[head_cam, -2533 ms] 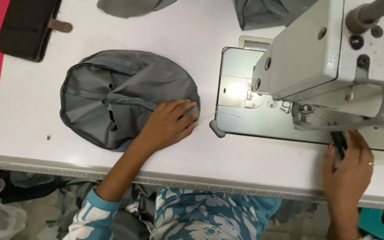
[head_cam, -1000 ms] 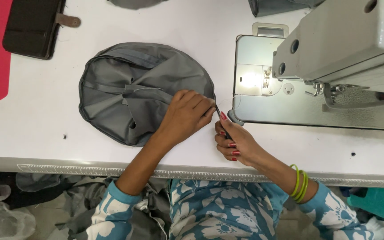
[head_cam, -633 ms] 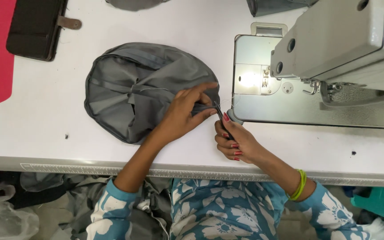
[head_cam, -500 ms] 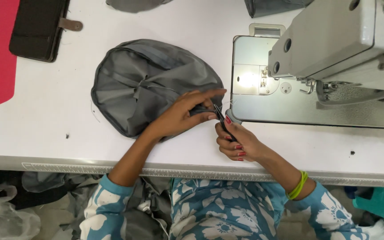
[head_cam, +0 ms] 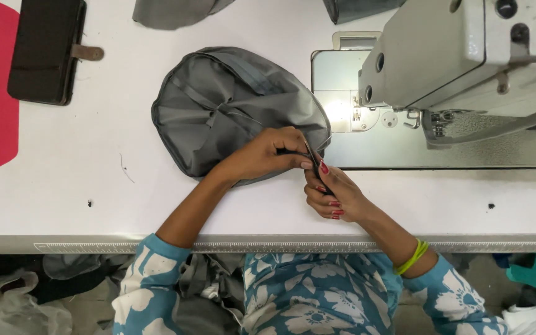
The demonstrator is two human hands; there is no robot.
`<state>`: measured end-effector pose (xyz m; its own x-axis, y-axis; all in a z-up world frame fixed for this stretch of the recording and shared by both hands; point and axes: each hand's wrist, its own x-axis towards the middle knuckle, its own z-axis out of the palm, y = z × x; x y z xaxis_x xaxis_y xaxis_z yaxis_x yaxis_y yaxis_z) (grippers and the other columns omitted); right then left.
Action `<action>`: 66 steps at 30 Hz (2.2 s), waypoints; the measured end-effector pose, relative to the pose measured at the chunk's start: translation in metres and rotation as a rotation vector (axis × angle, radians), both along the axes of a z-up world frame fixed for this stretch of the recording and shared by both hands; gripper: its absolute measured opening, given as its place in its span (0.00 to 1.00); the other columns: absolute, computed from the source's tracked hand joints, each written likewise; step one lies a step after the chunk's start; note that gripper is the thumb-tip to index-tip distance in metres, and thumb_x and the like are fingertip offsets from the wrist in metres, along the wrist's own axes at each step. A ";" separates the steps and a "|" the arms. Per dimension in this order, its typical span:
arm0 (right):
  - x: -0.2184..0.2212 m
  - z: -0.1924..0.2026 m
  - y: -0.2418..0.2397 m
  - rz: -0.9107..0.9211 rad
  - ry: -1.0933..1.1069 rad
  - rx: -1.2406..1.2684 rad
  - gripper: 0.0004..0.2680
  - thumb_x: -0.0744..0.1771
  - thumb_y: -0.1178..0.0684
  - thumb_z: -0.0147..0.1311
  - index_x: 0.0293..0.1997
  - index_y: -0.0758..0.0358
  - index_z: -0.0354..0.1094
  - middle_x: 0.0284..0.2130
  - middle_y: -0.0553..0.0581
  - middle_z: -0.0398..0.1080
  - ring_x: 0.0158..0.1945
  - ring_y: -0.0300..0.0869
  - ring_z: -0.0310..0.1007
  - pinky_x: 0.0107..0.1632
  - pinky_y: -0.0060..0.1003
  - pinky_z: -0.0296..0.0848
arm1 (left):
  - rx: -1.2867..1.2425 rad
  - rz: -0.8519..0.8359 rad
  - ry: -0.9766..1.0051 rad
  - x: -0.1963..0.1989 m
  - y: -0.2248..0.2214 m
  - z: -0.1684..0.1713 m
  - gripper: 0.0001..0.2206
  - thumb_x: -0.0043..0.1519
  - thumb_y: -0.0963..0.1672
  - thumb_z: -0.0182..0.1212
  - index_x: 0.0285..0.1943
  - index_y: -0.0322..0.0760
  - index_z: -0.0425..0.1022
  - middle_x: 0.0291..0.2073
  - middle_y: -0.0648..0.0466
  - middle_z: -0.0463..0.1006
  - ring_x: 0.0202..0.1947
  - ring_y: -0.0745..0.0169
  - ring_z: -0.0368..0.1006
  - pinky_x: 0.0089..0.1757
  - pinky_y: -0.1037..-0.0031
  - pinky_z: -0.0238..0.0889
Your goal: Sew and assemble the components of a grey fabric cap using an industrial sewing machine.
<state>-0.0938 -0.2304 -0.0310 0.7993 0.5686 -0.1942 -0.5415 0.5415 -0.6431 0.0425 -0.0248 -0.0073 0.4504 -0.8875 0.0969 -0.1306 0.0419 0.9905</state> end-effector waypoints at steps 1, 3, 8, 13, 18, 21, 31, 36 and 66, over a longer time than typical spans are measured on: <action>0.000 -0.001 0.002 0.004 0.001 0.001 0.17 0.72 0.33 0.38 0.34 0.56 0.52 0.16 0.45 0.49 0.15 0.31 0.47 0.16 0.26 0.49 | 0.001 0.004 0.001 -0.001 0.000 0.001 0.06 0.63 0.43 0.68 0.43 0.34 0.83 0.37 0.54 0.79 0.39 0.65 0.73 0.42 0.73 0.68; -0.001 -0.001 0.005 -0.078 0.109 0.021 0.18 0.72 0.33 0.39 0.33 0.57 0.53 0.15 0.45 0.49 0.14 0.31 0.46 0.15 0.26 0.48 | -0.056 0.030 -0.091 -0.001 -0.002 0.003 0.05 0.64 0.42 0.69 0.43 0.33 0.84 0.35 0.56 0.80 0.40 0.65 0.70 0.44 0.73 0.65; -0.002 -0.008 0.007 -0.193 0.157 0.067 0.20 0.72 0.31 0.40 0.29 0.57 0.53 0.13 0.45 0.48 0.12 0.31 0.46 0.14 0.27 0.46 | -0.098 0.073 -0.150 -0.005 -0.004 0.012 0.06 0.63 0.43 0.68 0.43 0.35 0.83 0.38 0.57 0.80 0.42 0.65 0.70 0.44 0.73 0.64; -0.001 0.001 0.006 -0.193 0.118 0.033 0.20 0.71 0.31 0.40 0.28 0.57 0.53 0.12 0.45 0.48 0.12 0.32 0.46 0.15 0.28 0.46 | -0.074 0.105 -0.160 -0.008 -0.004 0.016 0.07 0.63 0.43 0.68 0.45 0.35 0.83 0.37 0.56 0.79 0.41 0.64 0.70 0.42 0.72 0.65; -0.006 0.005 0.004 -0.120 0.037 -0.120 0.19 0.72 0.33 0.40 0.31 0.57 0.51 0.15 0.44 0.48 0.15 0.30 0.44 0.17 0.27 0.46 | -0.033 0.194 -0.290 -0.009 -0.002 0.008 0.07 0.68 0.44 0.62 0.46 0.34 0.80 0.36 0.56 0.78 0.40 0.64 0.70 0.42 0.72 0.65; -0.005 0.006 0.005 -0.129 0.020 -0.116 0.19 0.72 0.32 0.39 0.31 0.57 0.51 0.15 0.44 0.48 0.15 0.30 0.44 0.17 0.27 0.46 | 0.056 0.209 -0.139 -0.008 -0.002 0.015 0.08 0.68 0.44 0.61 0.45 0.34 0.80 0.34 0.56 0.76 0.35 0.63 0.70 0.38 0.71 0.64; -0.010 0.012 0.007 -0.111 0.058 -0.092 0.19 0.73 0.34 0.35 0.30 0.56 0.51 0.14 0.43 0.48 0.14 0.30 0.44 0.16 0.26 0.46 | 0.003 0.197 -0.382 -0.005 0.001 0.013 0.07 0.67 0.43 0.62 0.43 0.33 0.79 0.33 0.55 0.75 0.37 0.59 0.68 0.42 0.69 0.63; -0.014 0.016 0.006 -0.070 0.103 -0.008 0.18 0.73 0.35 0.33 0.30 0.55 0.51 0.14 0.42 0.48 0.14 0.29 0.44 0.16 0.24 0.46 | -0.013 0.248 -0.486 -0.005 0.002 0.012 0.04 0.66 0.43 0.65 0.43 0.36 0.81 0.36 0.57 0.80 0.40 0.61 0.72 0.47 0.67 0.63; -0.011 0.031 0.005 -0.073 0.325 0.222 0.19 0.74 0.34 0.34 0.29 0.56 0.54 0.13 0.41 0.48 0.13 0.27 0.43 0.14 0.22 0.43 | 0.026 0.432 -1.016 -0.021 0.002 0.019 0.06 0.62 0.43 0.70 0.45 0.41 0.82 0.38 0.61 0.76 0.44 0.63 0.70 0.49 0.68 0.60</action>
